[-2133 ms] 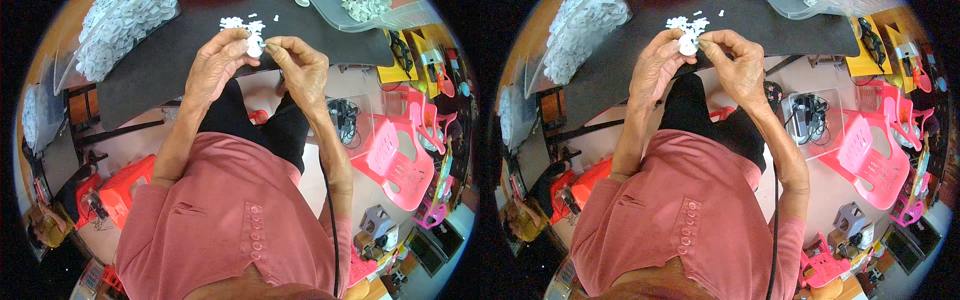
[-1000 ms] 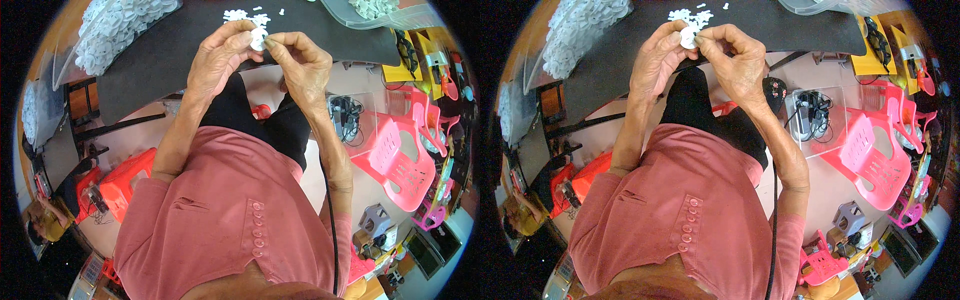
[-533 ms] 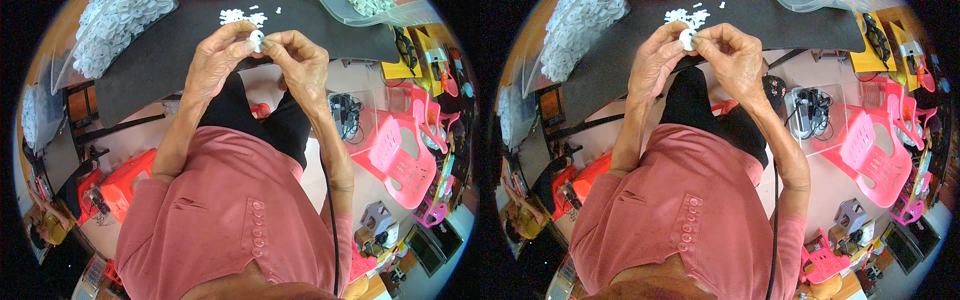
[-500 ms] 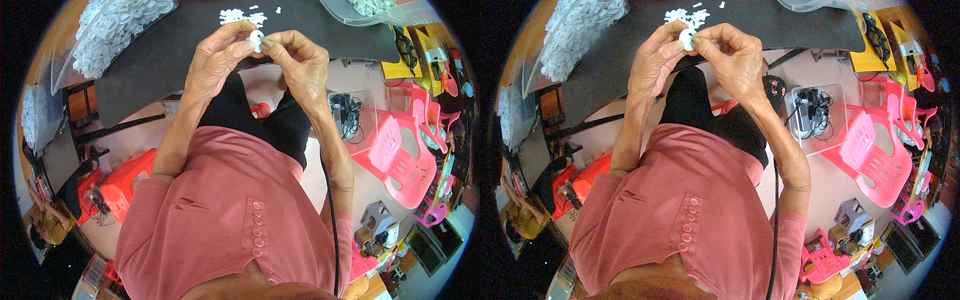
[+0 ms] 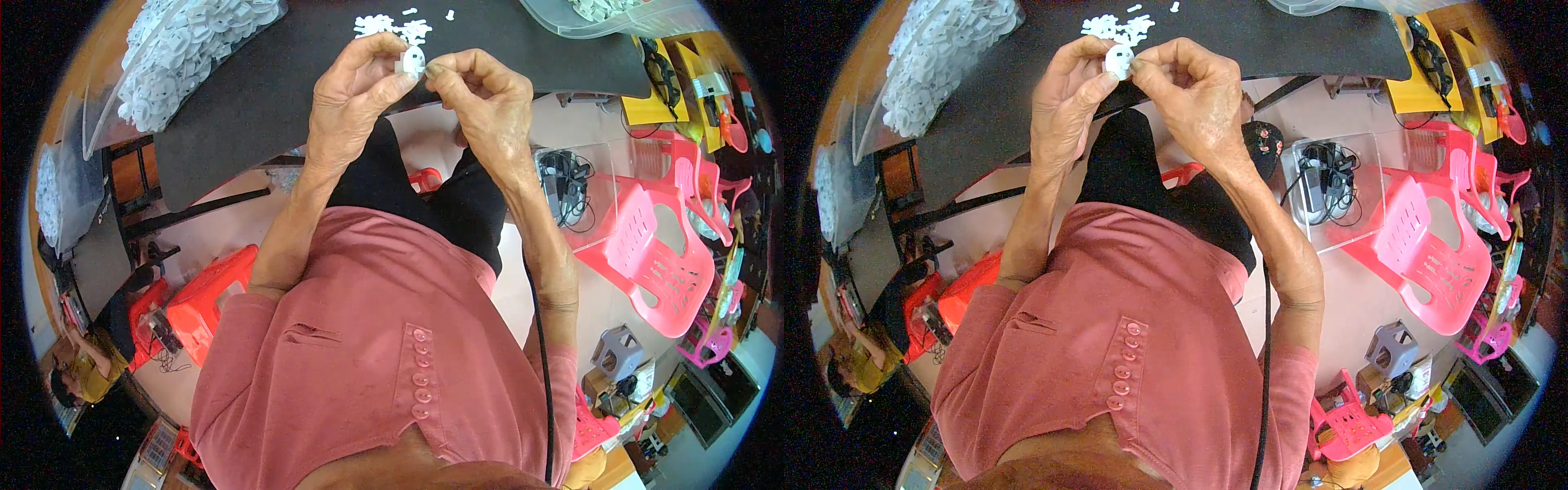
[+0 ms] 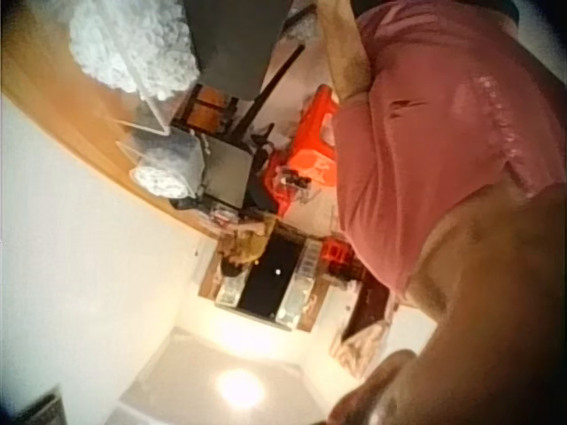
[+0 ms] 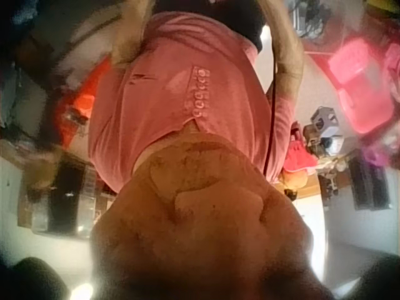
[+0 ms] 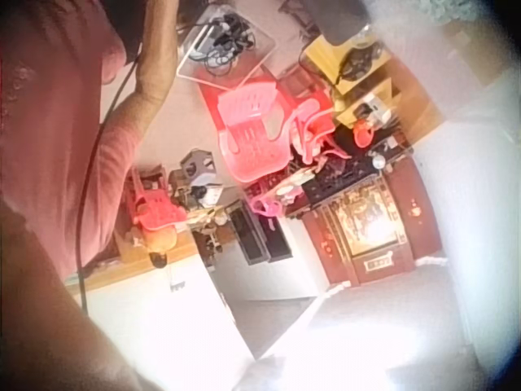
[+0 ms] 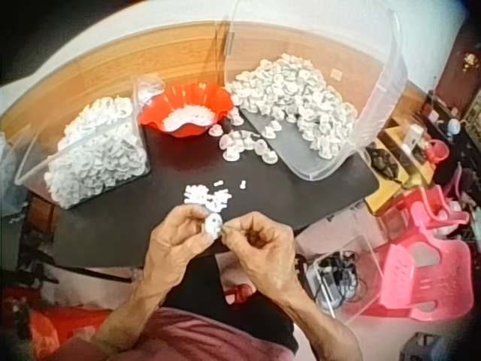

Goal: The person assembles plastic components by inserting small plastic parts into circular plastic discs by hand.

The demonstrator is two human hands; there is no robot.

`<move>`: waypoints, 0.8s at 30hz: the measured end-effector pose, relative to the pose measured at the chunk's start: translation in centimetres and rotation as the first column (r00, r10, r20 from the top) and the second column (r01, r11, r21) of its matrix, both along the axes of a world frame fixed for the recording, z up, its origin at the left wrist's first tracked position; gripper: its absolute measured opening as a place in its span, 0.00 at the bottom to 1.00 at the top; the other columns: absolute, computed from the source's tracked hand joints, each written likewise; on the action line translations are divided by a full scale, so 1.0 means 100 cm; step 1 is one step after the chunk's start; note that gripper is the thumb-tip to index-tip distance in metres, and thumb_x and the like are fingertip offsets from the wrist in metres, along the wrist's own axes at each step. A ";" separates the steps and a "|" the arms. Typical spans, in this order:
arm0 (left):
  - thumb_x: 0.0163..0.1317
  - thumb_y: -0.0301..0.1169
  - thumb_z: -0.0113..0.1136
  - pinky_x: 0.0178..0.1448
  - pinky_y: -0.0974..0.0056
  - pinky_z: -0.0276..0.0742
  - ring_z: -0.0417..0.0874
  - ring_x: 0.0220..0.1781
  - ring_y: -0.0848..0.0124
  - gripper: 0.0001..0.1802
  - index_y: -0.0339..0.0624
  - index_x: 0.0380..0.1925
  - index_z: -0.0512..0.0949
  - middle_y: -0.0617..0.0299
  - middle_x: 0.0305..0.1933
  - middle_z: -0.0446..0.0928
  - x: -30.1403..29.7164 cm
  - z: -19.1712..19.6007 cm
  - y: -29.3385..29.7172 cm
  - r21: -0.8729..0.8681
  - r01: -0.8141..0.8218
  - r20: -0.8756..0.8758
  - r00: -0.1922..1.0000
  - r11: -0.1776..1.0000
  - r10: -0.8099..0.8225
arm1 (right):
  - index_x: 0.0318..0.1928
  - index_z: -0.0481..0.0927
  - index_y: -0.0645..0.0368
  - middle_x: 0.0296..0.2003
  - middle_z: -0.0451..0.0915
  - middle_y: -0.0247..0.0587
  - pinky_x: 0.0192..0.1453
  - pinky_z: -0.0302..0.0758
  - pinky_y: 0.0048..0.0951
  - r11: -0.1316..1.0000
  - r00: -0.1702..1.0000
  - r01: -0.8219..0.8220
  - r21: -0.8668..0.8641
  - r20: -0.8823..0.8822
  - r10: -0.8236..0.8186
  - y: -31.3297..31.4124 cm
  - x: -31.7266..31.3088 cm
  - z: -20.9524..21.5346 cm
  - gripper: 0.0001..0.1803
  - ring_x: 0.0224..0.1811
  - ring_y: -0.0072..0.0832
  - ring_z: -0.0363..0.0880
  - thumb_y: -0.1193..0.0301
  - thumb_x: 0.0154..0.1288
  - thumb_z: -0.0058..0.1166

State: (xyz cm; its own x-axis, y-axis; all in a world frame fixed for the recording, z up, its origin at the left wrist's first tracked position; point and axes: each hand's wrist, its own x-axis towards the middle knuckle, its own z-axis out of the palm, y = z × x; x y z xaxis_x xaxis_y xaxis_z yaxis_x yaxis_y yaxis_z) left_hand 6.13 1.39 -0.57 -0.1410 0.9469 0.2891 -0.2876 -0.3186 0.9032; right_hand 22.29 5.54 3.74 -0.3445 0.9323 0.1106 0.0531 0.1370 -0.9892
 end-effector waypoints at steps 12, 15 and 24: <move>0.62 0.20 0.61 0.57 0.69 0.76 0.78 0.54 0.72 0.21 0.40 0.55 0.72 0.62 0.51 0.75 0.003 -0.004 0.000 0.120 -0.017 -0.118 0.993 0.993 0.031 | 0.34 0.83 0.64 0.26 0.80 0.28 0.33 0.73 0.16 0.998 1.000 0.002 -0.058 -0.005 -0.003 -0.001 0.000 0.002 0.04 0.28 0.11 0.74 0.75 0.61 0.61; 0.61 0.19 0.61 0.58 0.68 0.76 0.78 0.53 0.72 0.22 0.40 0.56 0.72 0.63 0.51 0.75 0.006 -0.002 -0.001 0.129 -0.066 -0.151 0.985 0.990 0.085 | 0.34 0.83 0.64 0.25 0.80 0.28 0.33 0.73 0.16 0.998 0.999 -0.001 -0.055 0.050 0.004 -0.002 0.000 0.002 0.04 0.28 0.11 0.74 0.75 0.62 0.61; 0.62 0.20 0.61 0.50 0.72 0.77 0.79 0.49 0.75 0.20 0.39 0.55 0.72 0.64 0.49 0.75 0.008 -0.001 -0.001 0.131 -0.089 -0.180 0.977 0.987 0.112 | 0.34 0.83 0.65 0.24 0.80 0.29 0.31 0.72 0.15 0.997 0.998 -0.005 -0.075 -0.064 0.000 -0.001 -0.005 0.001 0.06 0.26 0.11 0.74 0.74 0.63 0.60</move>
State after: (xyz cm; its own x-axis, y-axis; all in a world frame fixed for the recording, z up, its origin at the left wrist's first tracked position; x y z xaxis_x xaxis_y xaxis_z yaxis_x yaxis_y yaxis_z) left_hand 6.92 1.27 -0.72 -0.1668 0.8868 0.4310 -0.0793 -0.4477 0.8906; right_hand 21.75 5.46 3.83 -0.3415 0.9378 0.0624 -0.0105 0.0626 -0.9980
